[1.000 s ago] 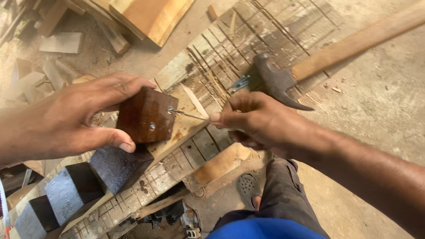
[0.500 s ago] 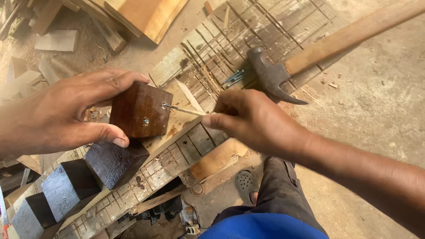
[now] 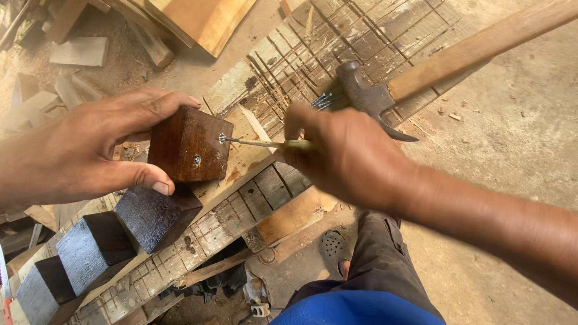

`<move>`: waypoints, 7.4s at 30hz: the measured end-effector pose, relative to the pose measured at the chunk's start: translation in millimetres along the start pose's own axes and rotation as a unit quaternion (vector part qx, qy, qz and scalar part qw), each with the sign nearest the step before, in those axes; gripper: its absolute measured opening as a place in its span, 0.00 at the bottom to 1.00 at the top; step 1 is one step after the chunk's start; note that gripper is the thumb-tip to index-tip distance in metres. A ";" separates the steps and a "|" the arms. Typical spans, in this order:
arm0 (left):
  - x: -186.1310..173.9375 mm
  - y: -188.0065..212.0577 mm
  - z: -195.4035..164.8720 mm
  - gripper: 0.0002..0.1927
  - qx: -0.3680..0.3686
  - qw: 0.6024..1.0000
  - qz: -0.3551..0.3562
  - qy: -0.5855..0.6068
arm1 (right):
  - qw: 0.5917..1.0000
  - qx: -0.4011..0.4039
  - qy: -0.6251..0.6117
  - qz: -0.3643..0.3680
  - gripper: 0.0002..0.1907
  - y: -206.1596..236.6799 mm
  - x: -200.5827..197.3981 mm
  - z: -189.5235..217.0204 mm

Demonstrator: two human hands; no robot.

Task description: The person uses a screwdriver to tighten screws into small wooden blocks on a workbench. They then use a hammer to drive nails into the blocks and continue screwing in additional fasteners. The blocks remain on the workbench throughout.

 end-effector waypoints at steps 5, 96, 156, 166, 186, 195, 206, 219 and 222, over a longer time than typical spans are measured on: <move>-8.0 4.2 -4.8 0.52 0.084 0.994 -0.058 -0.035 | 0.995 0.070 0.071 -0.022 0.14 -3.8 7.1 -1.7; -138.0 294.6 -283.4 0.33 0.218 0.826 -0.335 -0.398 | 0.883 -0.221 -0.412 -0.029 0.40 184.2 56.2 293.5; -145.8 155.8 -225.4 0.18 -0.305 0.614 -0.430 0.588 | 0.855 0.061 -0.515 0.008 0.20 133.2 -77.9 234.4; -143.4 137.8 -217.4 0.19 -0.342 0.620 -0.403 0.580 | 0.858 0.069 -0.508 0.028 0.22 122.9 -85.5 223.6; -149.8 127.6 -201.1 0.18 -0.393 0.615 -0.412 0.545 | 0.840 0.077 -0.533 0.071 0.17 107.0 -89.0 205.3; -148.0 130.8 -200.9 0.17 -0.400 0.634 -0.406 0.523 | 0.842 0.076 -0.529 0.078 0.17 107.3 -84.3 204.9; -146.7 138.8 -196.4 0.19 -0.415 0.641 -0.392 0.513 | 0.840 0.083 -0.532 0.062 0.16 103.8 -78.6 203.8; -154.6 130.3 -191.5 0.20 -0.385 0.663 -0.385 0.515 | 0.842 0.085 -0.530 0.053 0.16 95.8 -80.2 202.5; -155.8 128.2 -191.8 0.20 -0.392 0.668 -0.377 0.508 | 0.842 0.081 -0.530 0.054 0.16 96.1 -82.0 202.4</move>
Point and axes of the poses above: each hand's wrist, its own y-axis away from the middle knuckle, its own x-axis out of the palm, z = x × y, the point moved 10 cm from there along -y, towards the middle knuckle, and after that the axes turned 14 degrees about -y, right-handed, at the moved point
